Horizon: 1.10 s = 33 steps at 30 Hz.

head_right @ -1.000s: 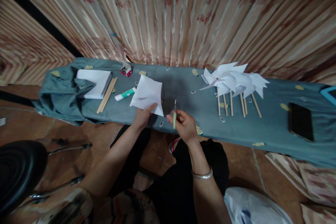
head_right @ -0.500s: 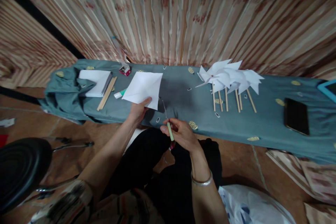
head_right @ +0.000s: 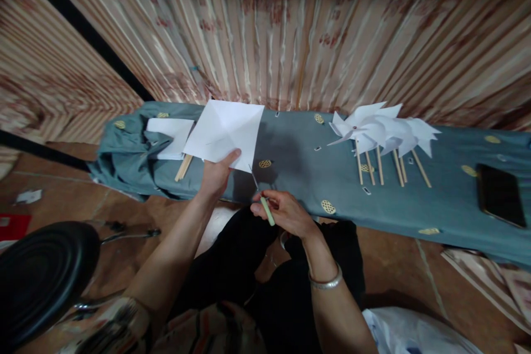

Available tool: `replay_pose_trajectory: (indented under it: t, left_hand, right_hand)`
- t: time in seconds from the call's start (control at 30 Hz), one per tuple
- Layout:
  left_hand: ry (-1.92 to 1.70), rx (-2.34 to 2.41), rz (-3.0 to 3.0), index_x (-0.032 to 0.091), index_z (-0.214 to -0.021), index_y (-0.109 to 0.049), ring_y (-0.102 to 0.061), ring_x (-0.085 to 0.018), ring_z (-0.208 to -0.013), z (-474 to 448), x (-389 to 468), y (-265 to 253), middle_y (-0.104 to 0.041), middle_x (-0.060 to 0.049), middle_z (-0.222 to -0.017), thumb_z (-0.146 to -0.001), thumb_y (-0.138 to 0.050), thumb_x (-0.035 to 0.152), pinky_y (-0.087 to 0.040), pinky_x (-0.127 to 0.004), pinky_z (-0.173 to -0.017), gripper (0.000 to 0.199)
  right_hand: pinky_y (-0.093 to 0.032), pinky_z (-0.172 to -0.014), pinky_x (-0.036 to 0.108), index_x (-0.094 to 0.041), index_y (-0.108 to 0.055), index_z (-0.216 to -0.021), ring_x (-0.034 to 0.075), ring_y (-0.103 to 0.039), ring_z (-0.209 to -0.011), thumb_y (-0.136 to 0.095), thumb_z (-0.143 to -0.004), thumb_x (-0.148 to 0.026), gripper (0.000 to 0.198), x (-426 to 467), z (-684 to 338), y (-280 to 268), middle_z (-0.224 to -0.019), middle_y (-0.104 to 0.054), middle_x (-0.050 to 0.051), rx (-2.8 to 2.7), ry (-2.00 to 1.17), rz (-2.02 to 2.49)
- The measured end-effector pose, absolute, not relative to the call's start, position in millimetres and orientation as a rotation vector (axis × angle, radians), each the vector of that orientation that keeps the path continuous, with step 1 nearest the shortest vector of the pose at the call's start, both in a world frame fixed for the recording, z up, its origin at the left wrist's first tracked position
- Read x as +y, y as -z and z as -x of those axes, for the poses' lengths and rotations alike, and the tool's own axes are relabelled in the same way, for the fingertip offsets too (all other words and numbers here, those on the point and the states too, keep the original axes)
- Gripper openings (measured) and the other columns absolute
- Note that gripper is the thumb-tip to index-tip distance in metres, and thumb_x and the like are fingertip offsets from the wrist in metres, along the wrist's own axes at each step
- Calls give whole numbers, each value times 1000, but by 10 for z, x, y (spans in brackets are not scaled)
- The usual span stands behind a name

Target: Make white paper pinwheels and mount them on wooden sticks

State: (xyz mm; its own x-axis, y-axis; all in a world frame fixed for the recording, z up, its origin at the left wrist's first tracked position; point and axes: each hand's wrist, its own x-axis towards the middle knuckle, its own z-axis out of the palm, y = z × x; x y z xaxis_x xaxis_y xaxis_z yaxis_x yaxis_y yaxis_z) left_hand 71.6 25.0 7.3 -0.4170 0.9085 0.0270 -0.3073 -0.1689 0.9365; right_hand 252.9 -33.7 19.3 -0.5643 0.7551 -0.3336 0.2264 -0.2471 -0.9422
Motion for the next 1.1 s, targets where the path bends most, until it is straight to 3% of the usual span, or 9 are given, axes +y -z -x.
replay_pose_trajectory:
  t: [0.6, 1.1]
  left_hand:
    - [-1700, 1315, -678, 14, -117, -62, -69, -21, -89, -507, 202, -37, -74, -9, -102, -58, -79, 17, -53, -35, -87, 61]
    - [-1708, 1283, -703, 15, -115, -63, -68, -24, -96, -386, 269, 53, -74, -9, -101, -59, -79, 19, -51, -37, -93, 59]
  right_hand:
    - [-45, -64, 26, -17, -66, -100, 14, -60, -71, -71, -68, -64, 57, -135, -2170, -180, -83, -71, 6, -1604, -1925, 1241]
    - [-46, -65, 27, -17, -67, -101, 14, -57, -68, -71, -67, -66, 59, -50, -2083, -157, -79, -70, 5, -1624, -1947, 1216]
